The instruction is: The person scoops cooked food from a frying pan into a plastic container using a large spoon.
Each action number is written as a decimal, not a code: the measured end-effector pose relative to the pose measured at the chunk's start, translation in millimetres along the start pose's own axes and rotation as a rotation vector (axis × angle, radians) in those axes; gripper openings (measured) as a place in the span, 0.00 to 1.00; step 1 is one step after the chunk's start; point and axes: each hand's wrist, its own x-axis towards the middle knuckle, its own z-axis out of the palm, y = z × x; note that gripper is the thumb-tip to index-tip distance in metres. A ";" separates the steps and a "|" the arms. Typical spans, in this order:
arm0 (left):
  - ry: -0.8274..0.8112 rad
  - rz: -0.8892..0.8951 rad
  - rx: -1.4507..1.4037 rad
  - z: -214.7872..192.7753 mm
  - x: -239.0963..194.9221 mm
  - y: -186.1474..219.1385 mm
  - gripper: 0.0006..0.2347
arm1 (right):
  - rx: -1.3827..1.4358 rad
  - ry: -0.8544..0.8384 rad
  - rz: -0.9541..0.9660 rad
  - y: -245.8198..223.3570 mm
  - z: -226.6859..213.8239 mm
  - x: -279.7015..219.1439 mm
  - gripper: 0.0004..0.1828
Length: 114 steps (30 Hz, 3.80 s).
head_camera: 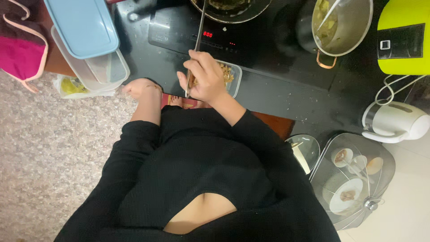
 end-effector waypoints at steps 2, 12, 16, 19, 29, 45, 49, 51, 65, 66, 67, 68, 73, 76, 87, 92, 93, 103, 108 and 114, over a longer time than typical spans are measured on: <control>-0.029 -0.012 0.028 -4.4 6.7 4.4 0.32 | 0.033 0.024 0.038 1.4 -7.4 8.5 0.14; -0.065 -0.428 -0.149 -3.5 25.2 33.0 0.38 | 0.279 0.098 0.202 0.3 -39.2 43.3 0.05; -0.036 -0.388 -0.131 -5.5 24.1 32.2 0.38 | 0.513 0.314 0.442 22.4 -53.1 67.9 0.07; -0.050 -0.420 -0.150 -2.5 26.1 31.7 0.38 | 0.720 0.502 0.806 57.4 -54.6 55.6 0.11; -0.062 -0.256 0.012 3.6 28.6 10.3 0.36 | 0.625 0.418 0.820 37.5 -164.2 27.1 0.10; -0.136 -0.203 0.041 0.4 40.4 7.7 0.33 | 0.097 -0.274 -0.050 -24.5 -221.1 -95.0 0.10; -0.146 -0.150 0.080 -9.6 15.8 14.7 0.32 | 0.172 0.021 0.253 -24.4 -220.1 -42.5 0.13; -0.144 -0.119 0.072 -1.9 23.0 6.3 0.32 | 0.395 0.300 0.630 -3.6 -212.3 -18.3 0.12; -0.070 -0.244 -0.011 3.5 41.4 13.8 0.37 | 0.209 0.210 0.123 151.7 -104.3 72.9 0.08; -0.102 -0.285 -0.050 -4.2 32.5 22.3 0.36 | 0.273 0.201 0.106 154.8 -99.0 73.1 0.10; -0.099 -0.289 -0.050 8.1 47.5 8.4 0.36 | 0.275 0.197 0.106 155.5 -97.3 72.4 0.10; -0.027 -0.234 0.014 20.0 62.4 -5.6 0.37 | 0.237 0.196 0.167 156.0 -95.7 71.6 0.09; -0.030 -0.195 0.007 11.7 52.5 1.1 0.37 | 0.336 0.213 0.144 159.0 -90.4 72.2 0.08; -0.069 -0.276 0.030 2.5 40.3 13.7 0.40 | 0.349 0.204 0.215 155.6 -91.6 69.0 0.06; -0.033 -0.228 -0.047 17.9 58.1 -3.3 0.36 | 0.456 0.176 0.395 140.7 -94.5 43.8 0.09; -0.006 -0.237 -0.024 22.9 64.2 -7.5 0.37 | 0.501 0.198 0.475 135.3 -95.4 36.5 0.07; 0.025 -0.211 -0.003 26.6 69.8 -12.5 0.37 | 0.506 0.207 0.512 135.5 -95.2 33.6 0.06; -0.040 -0.285 -0.044 16.3 56.3 1.2 0.38 | 0.657 0.298 0.640 111.5 -109.1 31.7 0.06; -0.055 -0.268 0.049 8.7 49.2 7.9 0.41 | 0.702 0.291 0.563 97.0 -120.5 32.1 0.05; -0.024 -0.255 -0.008 16.8 56.2 1.2 0.38 | 0.630 0.252 0.528 75.4 -131.7 27.4 0.07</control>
